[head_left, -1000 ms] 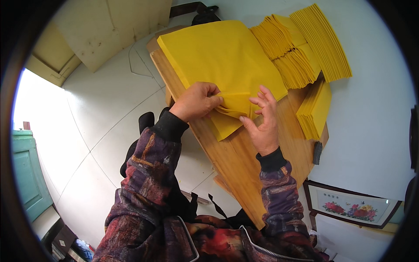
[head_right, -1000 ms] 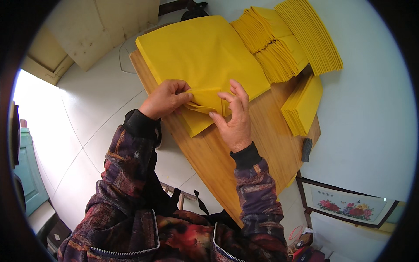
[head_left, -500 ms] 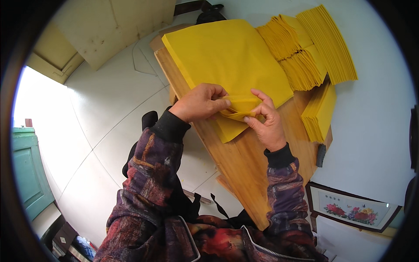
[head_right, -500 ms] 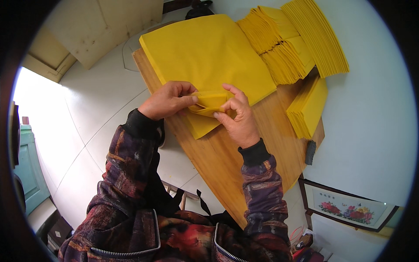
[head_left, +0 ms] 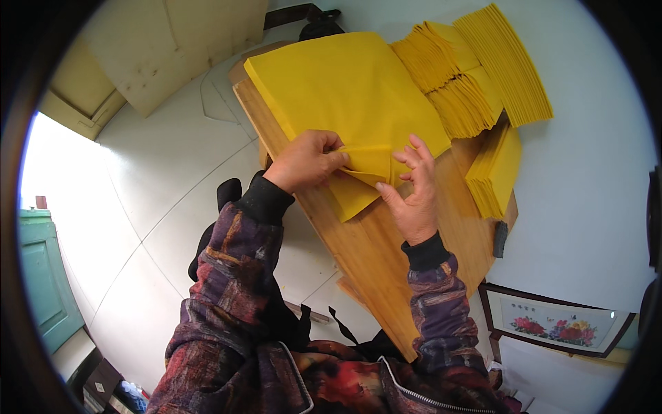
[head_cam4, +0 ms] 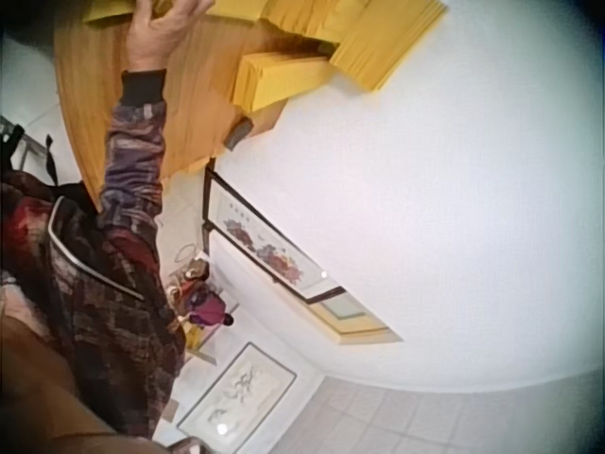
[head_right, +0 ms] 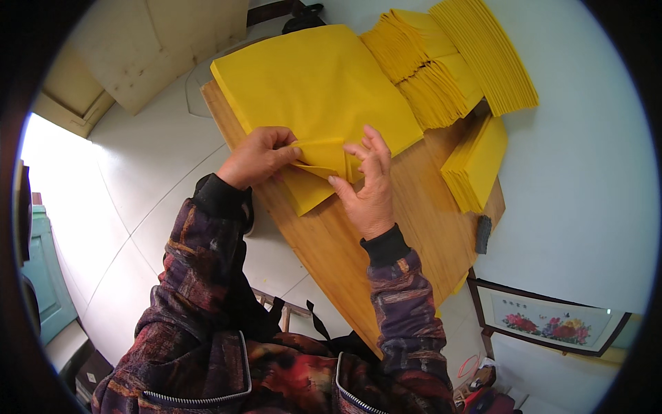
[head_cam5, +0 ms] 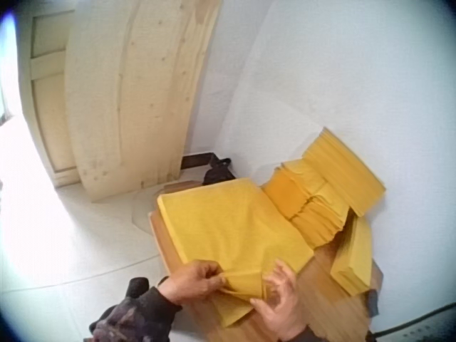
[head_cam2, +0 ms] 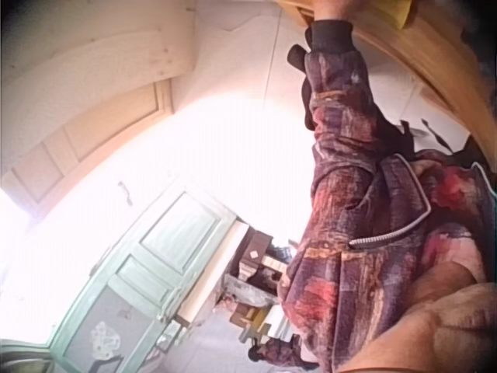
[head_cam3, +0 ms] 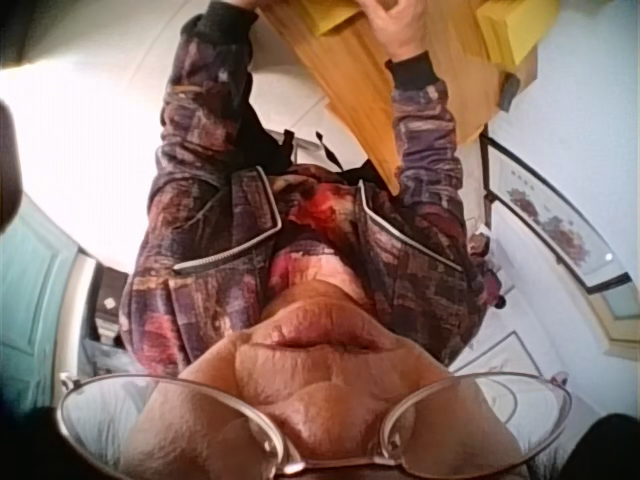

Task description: The person folds yellow paper sheets by hand on a low wooden table. They fold each sheet in half, then fold the sides inward, and finally fold the bottom up to form a small packet, stacking the finished pieces on the table.

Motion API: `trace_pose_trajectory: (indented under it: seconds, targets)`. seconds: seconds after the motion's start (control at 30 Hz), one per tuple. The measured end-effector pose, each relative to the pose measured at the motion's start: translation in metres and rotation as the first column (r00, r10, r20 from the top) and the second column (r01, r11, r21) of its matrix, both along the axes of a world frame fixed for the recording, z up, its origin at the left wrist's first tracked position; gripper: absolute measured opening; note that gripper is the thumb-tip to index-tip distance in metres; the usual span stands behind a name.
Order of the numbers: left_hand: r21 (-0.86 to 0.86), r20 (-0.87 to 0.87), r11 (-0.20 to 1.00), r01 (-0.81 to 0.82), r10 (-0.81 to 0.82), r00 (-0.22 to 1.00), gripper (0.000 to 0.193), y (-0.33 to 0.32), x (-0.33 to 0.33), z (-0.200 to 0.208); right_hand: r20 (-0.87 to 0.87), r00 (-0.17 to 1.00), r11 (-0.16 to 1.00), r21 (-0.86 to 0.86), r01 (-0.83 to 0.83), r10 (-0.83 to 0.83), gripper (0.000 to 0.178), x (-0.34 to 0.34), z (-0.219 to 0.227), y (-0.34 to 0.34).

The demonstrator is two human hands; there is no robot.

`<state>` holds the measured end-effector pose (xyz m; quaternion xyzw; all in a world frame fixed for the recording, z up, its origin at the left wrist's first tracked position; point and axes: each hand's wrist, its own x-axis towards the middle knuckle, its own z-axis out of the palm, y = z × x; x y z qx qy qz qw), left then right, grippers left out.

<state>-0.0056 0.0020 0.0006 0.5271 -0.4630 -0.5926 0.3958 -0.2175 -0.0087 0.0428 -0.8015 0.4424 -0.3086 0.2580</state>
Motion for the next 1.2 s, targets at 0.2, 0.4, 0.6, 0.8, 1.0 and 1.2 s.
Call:
trace_pose_trajectory:
  seconds: [0.2,0.4,0.6,0.8,1.0,1.2]
  targets:
    - [0.004,0.014,1.000,0.000,0.000,1.000,0.023,0.001,0.001,0.004,-0.028,0.988,0.988,-0.033,-0.150,0.149,0.016,-0.008,-0.014,-0.008]
    - [-0.008,-0.018,0.997,0.070,-0.070,0.997,0.022,0.000,0.007,0.001,0.094,0.969,0.957,0.160,-0.241,0.229,0.016,-0.010,-0.014,-0.022]
    - [-0.022,-0.137,0.990,0.137,-0.139,0.981,0.023,0.001,0.013,-0.005,0.133,0.964,0.918,0.299,-0.262,0.231,0.017,-0.010,-0.014,-0.030]
    - [-0.083,-0.074,0.985,0.152,-0.158,0.985,0.020,-0.001,0.011,-0.008,0.130,0.970,0.929,0.288,-0.234,0.204,0.016,-0.007,-0.010,-0.027]
    - [-0.021,-0.017,1.000,-0.002,0.001,1.000,0.019,0.001,0.001,-0.002,0.035,0.999,0.996,0.086,-0.012,0.009,0.027,0.000,-0.001,-0.003]
    - [-0.019,0.010,1.000,-0.018,0.019,1.000,0.020,0.002,0.001,0.003,-0.091,0.989,0.986,-0.111,-0.124,0.114,0.022,-0.005,-0.009,-0.004]
